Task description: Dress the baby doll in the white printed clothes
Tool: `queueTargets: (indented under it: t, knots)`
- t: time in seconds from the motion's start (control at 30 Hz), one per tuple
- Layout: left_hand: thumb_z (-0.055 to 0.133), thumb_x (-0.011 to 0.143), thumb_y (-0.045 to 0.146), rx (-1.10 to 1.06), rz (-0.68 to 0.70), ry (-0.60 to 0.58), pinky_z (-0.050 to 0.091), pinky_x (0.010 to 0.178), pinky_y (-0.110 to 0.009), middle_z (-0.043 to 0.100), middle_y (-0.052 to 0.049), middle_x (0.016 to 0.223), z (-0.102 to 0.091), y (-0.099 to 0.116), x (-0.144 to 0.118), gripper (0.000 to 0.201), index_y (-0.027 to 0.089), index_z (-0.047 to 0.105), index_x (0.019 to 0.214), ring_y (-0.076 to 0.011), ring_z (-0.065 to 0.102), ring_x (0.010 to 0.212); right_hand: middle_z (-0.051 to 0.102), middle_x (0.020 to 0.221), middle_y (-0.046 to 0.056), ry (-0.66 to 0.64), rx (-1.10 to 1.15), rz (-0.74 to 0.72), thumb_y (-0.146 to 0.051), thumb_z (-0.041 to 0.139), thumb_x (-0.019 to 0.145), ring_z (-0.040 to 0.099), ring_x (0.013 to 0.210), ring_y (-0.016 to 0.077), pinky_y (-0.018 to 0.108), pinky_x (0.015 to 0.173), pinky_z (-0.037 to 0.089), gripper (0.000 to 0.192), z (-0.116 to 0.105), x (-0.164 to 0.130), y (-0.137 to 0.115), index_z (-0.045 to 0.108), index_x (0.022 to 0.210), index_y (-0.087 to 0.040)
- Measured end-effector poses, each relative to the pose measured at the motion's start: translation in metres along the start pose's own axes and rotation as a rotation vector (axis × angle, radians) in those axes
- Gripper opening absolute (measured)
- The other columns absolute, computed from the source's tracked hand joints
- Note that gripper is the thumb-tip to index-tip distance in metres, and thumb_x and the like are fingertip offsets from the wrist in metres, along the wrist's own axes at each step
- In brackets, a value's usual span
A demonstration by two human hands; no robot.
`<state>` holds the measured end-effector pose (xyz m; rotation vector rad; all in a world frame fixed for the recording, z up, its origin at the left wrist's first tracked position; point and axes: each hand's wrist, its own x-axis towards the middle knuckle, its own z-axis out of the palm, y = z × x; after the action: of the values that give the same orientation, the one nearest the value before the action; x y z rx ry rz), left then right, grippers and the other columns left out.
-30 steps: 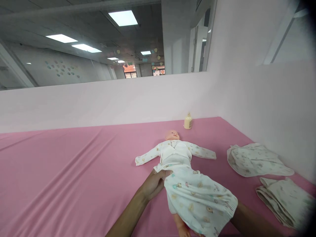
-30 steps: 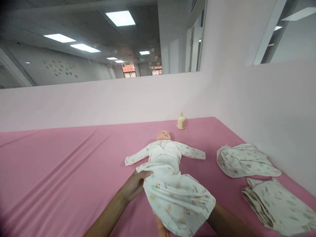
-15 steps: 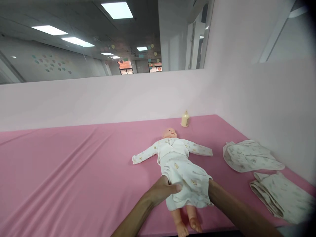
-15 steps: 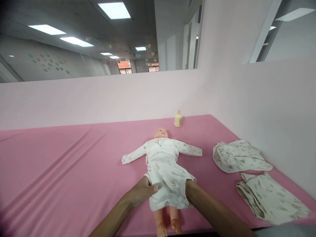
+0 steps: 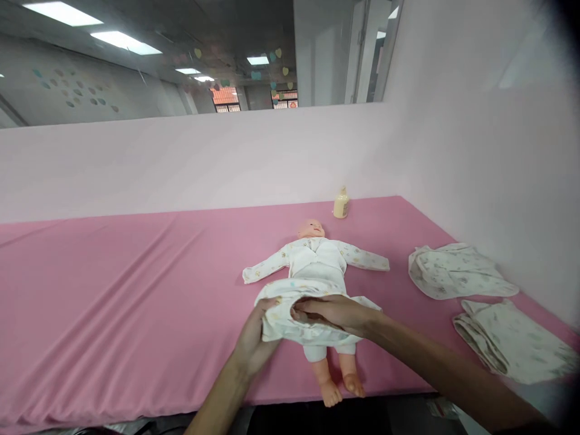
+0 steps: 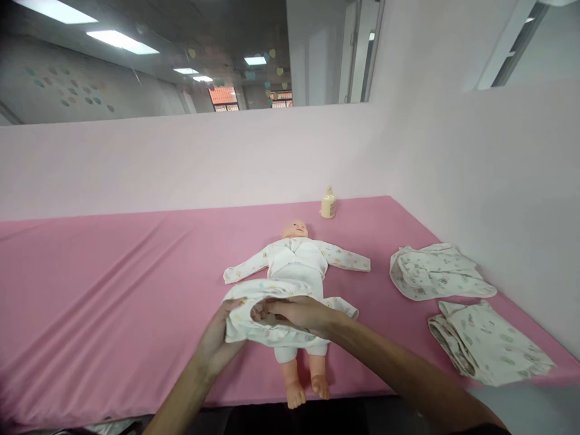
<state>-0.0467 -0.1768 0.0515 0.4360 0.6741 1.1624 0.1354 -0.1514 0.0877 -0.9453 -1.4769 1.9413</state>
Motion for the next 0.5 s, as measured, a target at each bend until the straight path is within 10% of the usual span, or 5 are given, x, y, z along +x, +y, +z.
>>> queueTargets:
  t: [0.13, 0.5]
  knots:
    - [0.056, 0.087, 0.015, -0.092, 0.049, 0.058, 0.055, 0.064, -0.027, 0.066, -0.005, 0.066, -0.021, 0.021, -0.004, 0.017, 0.010, 0.068, 0.077, -0.0145, 0.062, 0.059, 0.064, 0.127, 0.005, -0.195, -0.162, -0.105, -0.043, 0.062, 0.088, 0.055, 0.123, 0.0218, 0.035, 0.105, 0.041, 0.036, -0.009, -0.014, -0.006, 0.068, 0.118, -0.023]
    - [0.036, 0.102, 0.032, -0.248, 0.460, 0.423, 0.060, 0.082, -0.031, 0.074, -0.004, 0.098, -0.077, 0.100, -0.051, 0.034, 0.016, 0.063, 0.112, -0.0176, 0.070, 0.093, 0.069, 0.103, 0.008, 0.093, -0.271, 0.071, -0.046, 0.060, 0.088, 0.062, 0.102, 0.0218, 0.035, 0.091, 0.047, 0.033, -0.053, -0.040, 0.032, 0.069, 0.102, -0.017]
